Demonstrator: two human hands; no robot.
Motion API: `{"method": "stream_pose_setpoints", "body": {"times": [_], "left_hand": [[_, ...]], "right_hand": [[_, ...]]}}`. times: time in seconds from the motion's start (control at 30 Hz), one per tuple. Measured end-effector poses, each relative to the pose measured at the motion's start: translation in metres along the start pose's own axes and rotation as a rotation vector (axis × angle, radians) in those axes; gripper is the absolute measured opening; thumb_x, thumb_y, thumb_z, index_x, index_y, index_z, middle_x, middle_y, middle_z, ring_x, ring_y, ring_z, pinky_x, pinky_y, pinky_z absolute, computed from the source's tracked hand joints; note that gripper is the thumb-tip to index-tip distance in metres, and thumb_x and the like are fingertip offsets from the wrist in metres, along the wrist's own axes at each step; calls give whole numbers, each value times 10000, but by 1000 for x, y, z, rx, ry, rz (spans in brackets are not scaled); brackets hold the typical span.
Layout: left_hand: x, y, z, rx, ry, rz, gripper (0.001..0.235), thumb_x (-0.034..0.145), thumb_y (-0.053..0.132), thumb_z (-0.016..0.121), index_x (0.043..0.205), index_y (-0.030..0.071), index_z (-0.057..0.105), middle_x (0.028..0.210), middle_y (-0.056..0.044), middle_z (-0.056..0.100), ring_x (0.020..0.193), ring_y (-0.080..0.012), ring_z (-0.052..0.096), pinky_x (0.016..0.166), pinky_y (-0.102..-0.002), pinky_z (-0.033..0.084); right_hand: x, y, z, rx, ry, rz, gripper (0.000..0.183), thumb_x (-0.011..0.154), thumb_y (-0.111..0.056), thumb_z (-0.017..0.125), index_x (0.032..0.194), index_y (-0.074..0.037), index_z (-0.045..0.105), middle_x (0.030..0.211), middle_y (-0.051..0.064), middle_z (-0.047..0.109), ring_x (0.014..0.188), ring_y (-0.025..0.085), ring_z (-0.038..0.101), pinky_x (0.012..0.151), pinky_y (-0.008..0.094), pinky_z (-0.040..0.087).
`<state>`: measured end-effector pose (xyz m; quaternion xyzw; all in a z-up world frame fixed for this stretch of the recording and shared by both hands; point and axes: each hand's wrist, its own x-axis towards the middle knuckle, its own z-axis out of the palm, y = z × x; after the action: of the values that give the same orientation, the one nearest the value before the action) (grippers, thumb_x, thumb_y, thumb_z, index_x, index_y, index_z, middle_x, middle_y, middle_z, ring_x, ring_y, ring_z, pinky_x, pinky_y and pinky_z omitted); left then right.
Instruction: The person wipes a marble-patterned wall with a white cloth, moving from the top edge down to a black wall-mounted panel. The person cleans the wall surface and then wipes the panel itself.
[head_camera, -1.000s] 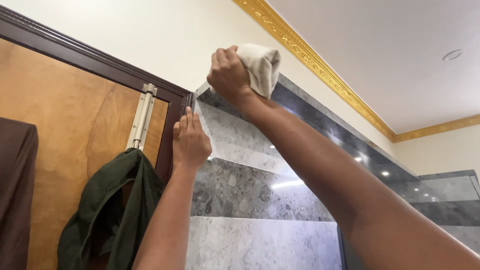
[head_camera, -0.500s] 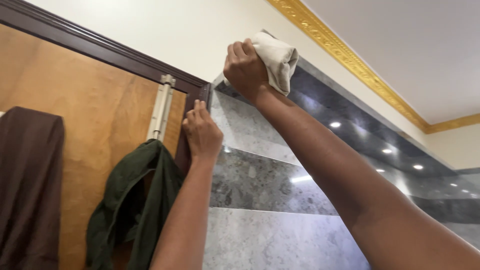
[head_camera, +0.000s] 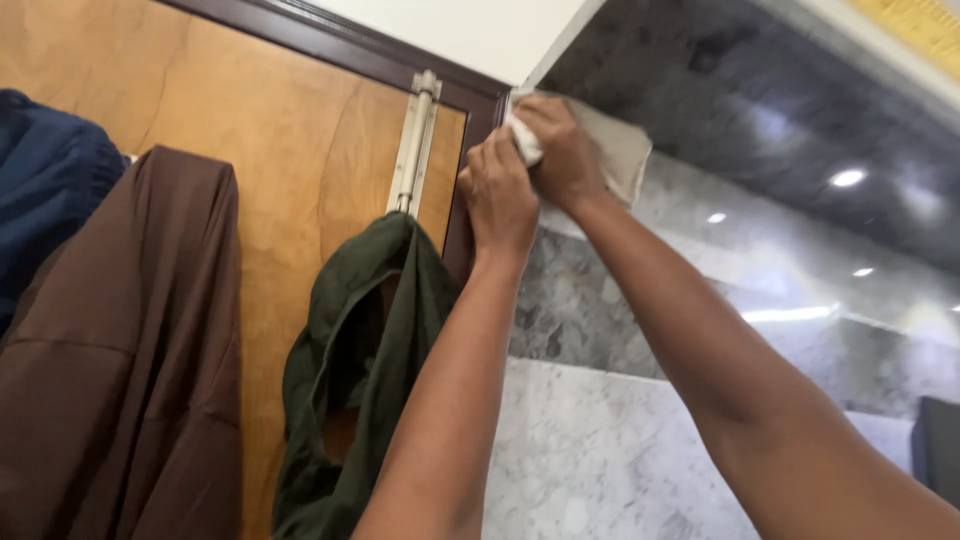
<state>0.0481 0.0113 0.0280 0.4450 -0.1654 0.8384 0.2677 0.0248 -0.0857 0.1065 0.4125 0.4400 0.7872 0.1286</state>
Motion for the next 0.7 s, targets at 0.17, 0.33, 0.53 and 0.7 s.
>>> {"method": "stream_pose_setpoints", "body": {"times": [0.17,0.33,0.53,0.7], "left_hand": [[-7,-5,9,-8,24,87,466,933,8,499,1398,-12,502,1384,-148,597,1272,-317,537,1029,-470,438],[1,-9,7,2,58,155,464,930,-11,501,1393,-7,506,1364,-145,616,1270,-314,554,1033,-466,445],[-1,0,-6,-168,35,138,400,1000,20,533,1400,36,522,1275,-152,646,1226,-311,600,1071,-462,445],[-2,2,-6,-60,23,100,448,974,-64,477,1413,17,503,1275,-164,646,1225,-322,589,1061,-477,432]], "right_hand": [[-17,8,-1,237,53,128,285,875,14,724,1158,-5,753,1239,171,721,1158,351,675,999,397,530],[-32,-4,-13,278,119,190,291,855,38,721,1135,-26,766,1184,144,748,1109,331,708,971,395,556],[-60,-20,-41,318,50,207,311,799,0,779,1108,-32,769,1165,123,743,1087,325,706,932,396,558],[-35,18,-15,264,47,167,312,798,9,811,1101,-45,759,1174,108,726,1083,321,685,933,399,543]]}}
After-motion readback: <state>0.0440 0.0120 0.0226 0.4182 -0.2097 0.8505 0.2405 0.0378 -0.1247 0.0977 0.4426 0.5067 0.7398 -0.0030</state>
